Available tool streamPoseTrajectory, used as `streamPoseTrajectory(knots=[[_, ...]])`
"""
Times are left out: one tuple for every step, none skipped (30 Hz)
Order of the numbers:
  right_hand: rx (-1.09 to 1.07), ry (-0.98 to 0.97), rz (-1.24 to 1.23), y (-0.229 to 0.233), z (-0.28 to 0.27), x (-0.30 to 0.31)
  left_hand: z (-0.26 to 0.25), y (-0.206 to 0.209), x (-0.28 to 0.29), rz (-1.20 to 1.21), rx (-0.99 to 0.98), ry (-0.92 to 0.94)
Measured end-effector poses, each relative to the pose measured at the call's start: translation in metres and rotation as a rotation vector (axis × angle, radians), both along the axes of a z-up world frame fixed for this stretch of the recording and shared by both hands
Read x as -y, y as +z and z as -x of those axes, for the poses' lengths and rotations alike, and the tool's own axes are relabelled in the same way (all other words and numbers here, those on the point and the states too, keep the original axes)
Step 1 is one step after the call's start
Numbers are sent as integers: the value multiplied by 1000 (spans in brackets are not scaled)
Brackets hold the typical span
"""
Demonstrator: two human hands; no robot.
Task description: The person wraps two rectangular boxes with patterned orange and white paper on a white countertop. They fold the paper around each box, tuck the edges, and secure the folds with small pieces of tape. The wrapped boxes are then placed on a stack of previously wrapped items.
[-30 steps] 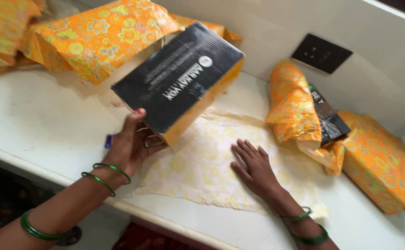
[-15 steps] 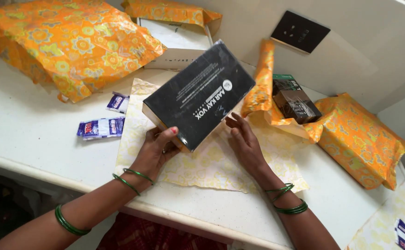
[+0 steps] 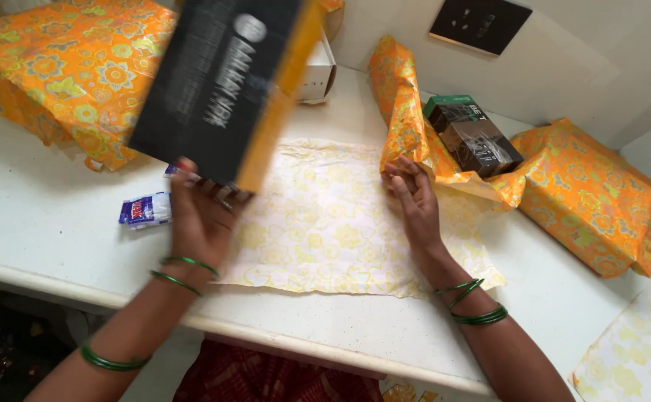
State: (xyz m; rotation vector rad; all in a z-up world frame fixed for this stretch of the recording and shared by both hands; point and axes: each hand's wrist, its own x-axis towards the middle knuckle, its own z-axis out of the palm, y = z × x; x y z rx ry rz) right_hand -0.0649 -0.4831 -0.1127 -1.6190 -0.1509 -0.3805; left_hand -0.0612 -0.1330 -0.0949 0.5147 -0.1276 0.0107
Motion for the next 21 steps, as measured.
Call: streamPoseTrajectory(knots=[[39, 6, 24, 0, -4, 4, -7, 6, -13, -52, -18, 33], [80, 13, 49, 0, -7, 7, -17, 14, -28, -102, -33, 69], [60, -29, 140, 1, -8, 10, -32, 22, -40, -122, -16, 96], [38, -69, 231, 1, -7, 14, -45, 29, -55, -142, -3, 126], [15, -109, 321, 0, -6, 17, -57, 33, -66, -189, -11, 170], [-9, -113, 349, -1, -6, 17, -71, 36, -78, -235, -19, 216], [-34, -117, 377, -2, -5, 18, -84, 36, -88, -239, -61, 244], [-54, -120, 406, -2, -6, 18, -99, 36, -97, -243, -100, 275], [-38, -97, 478, -3, -5, 17, -114, 34, -107, -245, -139, 307], [-20, -73, 549, -4, -5, 16, -130, 33, -116, -267, -150, 298], [-1, -50, 621, -4, -4, 13, -146, 31, -126, -288, -161, 289], [15, -73, 707, -4, -3, 11, -160, 25, -135, -307, -176, 279], [32, -95, 794, -4, -1, 9, -173, 16, -141, -330, -160, 320], [52, -121, 882, 0, 0, 7, -187, 7, -144, -351, -142, 361], [103, -117, 918, 3, 2, 4, -199, -2, -144, -373, -124, 403], [149, -117, 956, 6, 6, 0, -207, -16, -139, -399, -130, 460], [195, -117, 993, 10, 8, -4, -209, -32, -133, -425, -135, 517], [257, -111, 1013, 15, 10, -8, -209, -45, -122, -451, -139, 569], [319, -104, 1034, 21, 12, -12, -208, -55, -112, -705, -93, 656], [370, -91, 1047, 27, 18, -14, -201, -61, -104, -970, -50, 734], [443, -72, 1047, 34, 23, -13, -191, -63, -97, -1236, 1, 808]])
